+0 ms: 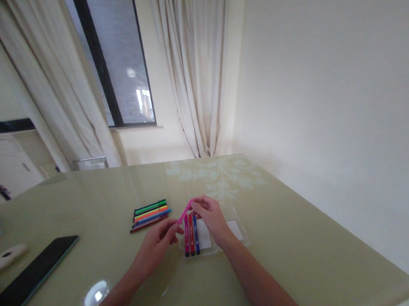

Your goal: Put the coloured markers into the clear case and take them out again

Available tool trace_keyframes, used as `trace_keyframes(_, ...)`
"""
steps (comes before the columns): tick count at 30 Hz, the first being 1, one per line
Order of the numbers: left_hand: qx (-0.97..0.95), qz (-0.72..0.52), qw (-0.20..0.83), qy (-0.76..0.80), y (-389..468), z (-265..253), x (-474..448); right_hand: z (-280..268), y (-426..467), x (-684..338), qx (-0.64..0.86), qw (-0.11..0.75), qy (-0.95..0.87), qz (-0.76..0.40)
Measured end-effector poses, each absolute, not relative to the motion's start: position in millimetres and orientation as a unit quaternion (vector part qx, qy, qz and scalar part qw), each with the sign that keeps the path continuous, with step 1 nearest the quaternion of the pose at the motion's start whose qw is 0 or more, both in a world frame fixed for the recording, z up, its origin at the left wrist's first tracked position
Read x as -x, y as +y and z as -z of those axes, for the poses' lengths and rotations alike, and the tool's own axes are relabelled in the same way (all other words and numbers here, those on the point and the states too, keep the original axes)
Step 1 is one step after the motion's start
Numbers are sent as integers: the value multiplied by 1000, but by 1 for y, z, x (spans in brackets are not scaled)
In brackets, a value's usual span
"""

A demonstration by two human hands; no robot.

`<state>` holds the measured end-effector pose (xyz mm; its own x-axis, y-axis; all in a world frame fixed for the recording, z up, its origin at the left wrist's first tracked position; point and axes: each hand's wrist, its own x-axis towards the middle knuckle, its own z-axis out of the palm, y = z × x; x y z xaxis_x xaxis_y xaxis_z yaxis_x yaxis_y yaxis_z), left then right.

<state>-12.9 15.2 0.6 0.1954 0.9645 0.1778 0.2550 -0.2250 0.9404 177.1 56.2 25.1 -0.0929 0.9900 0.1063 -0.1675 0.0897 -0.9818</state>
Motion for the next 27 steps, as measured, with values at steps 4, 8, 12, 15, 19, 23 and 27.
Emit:
trace_keyframes(4,-648,-433,424,462,15,2,10,-24,54,-174,384,528,-496,-572)
trace_keyframes(8,-640,-431,440,458,13,2,9,-26,55,-175,387,546,-489,-560)
trace_keyframes(12,-659,-416,424,462,11,1,7,-27,54,-175,394,544,-490,-556)
trace_keyframes(15,-685,-401,392,466,9,1,6,-27,55,-176,397,547,-499,-543)
trace_keyframes(19,-770,-363,275,447,2,4,4,-29,62,-191,434,550,-512,-497)
trace_keyframes(23,-860,-251,164,414,-4,10,3,-26,72,-213,484,508,-536,-470)
trace_keyframes(27,-881,-192,118,415,-3,15,4,-15,76,-220,511,430,-570,-479)
